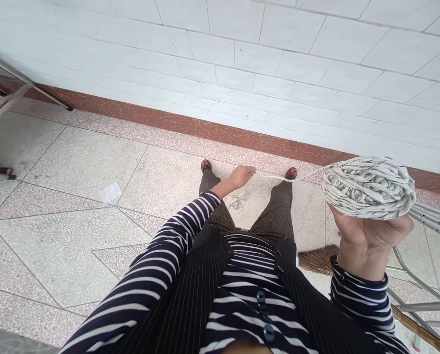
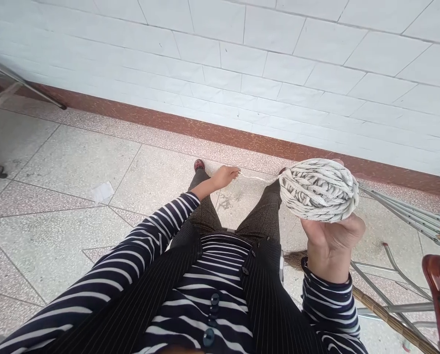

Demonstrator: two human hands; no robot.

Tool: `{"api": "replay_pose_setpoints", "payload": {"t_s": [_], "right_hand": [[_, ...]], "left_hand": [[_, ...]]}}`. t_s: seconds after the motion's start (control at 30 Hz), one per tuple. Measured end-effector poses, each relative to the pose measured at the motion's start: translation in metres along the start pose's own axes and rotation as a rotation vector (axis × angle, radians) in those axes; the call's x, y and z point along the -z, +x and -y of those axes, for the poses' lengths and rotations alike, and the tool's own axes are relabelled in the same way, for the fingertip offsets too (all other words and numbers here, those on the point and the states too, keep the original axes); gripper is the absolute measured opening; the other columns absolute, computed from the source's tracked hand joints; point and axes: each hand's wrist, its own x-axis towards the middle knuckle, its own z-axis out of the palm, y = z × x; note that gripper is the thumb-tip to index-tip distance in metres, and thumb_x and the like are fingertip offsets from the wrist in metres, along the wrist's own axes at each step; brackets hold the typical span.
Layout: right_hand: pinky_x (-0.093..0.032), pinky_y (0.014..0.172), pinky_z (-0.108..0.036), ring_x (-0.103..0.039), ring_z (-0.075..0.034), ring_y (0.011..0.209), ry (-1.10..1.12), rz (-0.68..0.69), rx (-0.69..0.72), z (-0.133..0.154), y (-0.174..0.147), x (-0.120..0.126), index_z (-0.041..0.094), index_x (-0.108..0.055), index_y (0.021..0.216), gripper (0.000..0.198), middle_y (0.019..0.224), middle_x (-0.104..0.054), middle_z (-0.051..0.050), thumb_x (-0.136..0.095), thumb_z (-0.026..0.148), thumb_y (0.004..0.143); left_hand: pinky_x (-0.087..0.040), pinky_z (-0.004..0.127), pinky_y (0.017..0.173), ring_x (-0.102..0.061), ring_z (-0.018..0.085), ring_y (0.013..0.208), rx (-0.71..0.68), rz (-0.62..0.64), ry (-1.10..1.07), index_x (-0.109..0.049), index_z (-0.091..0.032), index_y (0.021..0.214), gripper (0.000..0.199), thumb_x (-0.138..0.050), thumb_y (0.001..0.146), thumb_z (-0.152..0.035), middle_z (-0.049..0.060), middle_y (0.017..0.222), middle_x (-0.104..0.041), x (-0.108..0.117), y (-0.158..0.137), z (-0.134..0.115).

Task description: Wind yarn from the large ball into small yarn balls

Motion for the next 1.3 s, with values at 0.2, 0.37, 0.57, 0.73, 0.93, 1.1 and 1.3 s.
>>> {"api": "replay_pose_setpoints", "payload": {"t_s": [0.2,0.37,0.57,0.73,0.93,1.1,1.3], "right_hand": [[-0.038,0.120,-0.059,-0.054,-0.034,0.137,-0.040,-0.041,-0.001,0.004,-0.002,0.003,0.037,-0.067,0.123,0.062,0.120,-0.072,-0.003,-0.080,0.036,0.063],[-0.043,0.118,-0.057,-0.052,-0.032,0.139,-0.067,-0.006,-0.049,0.001,0.000,0.001,0.038,-0.063,0.129,0.064,0.130,-0.069,-0.002,-0.076,0.030,0.067],[-0.046,0.116,-0.054,-0.051,-0.030,0.141,-0.061,0.042,-0.133,-0.005,0.000,-0.012,0.038,-0.065,0.127,0.058,0.129,-0.069,0.000,-0.070,0.025,0.071],[-0.045,0.117,-0.052,-0.054,-0.030,0.138,0.010,0.059,-0.124,-0.003,0.003,-0.018,0.037,-0.066,0.126,0.062,0.130,-0.069,0.001,-0.073,0.023,0.066],[-0.044,0.119,-0.054,-0.053,-0.030,0.139,0.059,0.064,-0.066,-0.001,0.002,-0.020,0.037,-0.068,0.122,0.062,0.130,-0.070,0.002,-0.074,0.020,0.063],[-0.043,0.119,-0.056,-0.047,-0.030,0.145,-0.034,0.188,-0.208,-0.010,-0.003,-0.026,0.038,-0.068,0.119,0.056,0.134,-0.067,0.004,-0.077,0.023,0.066],[-0.042,0.120,-0.057,-0.043,-0.034,0.147,-0.106,0.285,-0.268,-0.013,0.003,-0.042,0.031,-0.069,0.121,0.061,0.141,-0.062,-0.002,-0.084,0.033,0.062]], "left_hand": [[-0.051,0.026,0.085,-0.070,0.017,0.087,-0.122,0.030,-0.048,-0.078,-0.015,0.099,0.036,-0.043,0.091,-0.008,0.007,0.095,-0.077,-0.021,0.000,-0.005],[-0.048,0.027,0.078,-0.069,0.021,0.084,0.003,0.225,0.234,-0.078,-0.017,0.082,0.031,-0.049,0.081,-0.007,0.008,0.090,-0.077,-0.016,-0.026,0.034],[-0.045,0.027,0.073,-0.068,0.022,0.088,0.104,0.214,0.287,-0.078,-0.019,0.098,0.029,-0.051,0.086,-0.018,0.008,0.100,-0.077,-0.012,-0.030,0.044],[-0.042,0.026,0.068,-0.066,0.022,0.085,0.087,0.304,0.327,-0.076,-0.018,0.087,0.029,-0.054,0.092,-0.036,0.008,0.092,-0.075,-0.025,-0.030,0.031],[-0.046,0.027,0.078,-0.068,0.022,0.097,0.093,0.237,0.286,-0.070,-0.021,0.124,0.038,-0.042,0.099,-0.027,0.008,0.111,-0.075,-0.035,-0.031,0.026],[-0.048,0.024,0.082,-0.068,0.020,0.100,-0.032,0.364,0.114,-0.068,-0.022,0.128,0.040,-0.048,0.095,-0.019,0.005,0.116,-0.075,-0.052,-0.036,0.027],[-0.045,0.024,0.074,-0.069,0.021,0.090,-0.005,0.287,0.096,-0.075,-0.017,0.105,0.028,-0.052,0.096,-0.029,0.006,0.099,-0.076,-0.059,-0.039,0.032]]}}
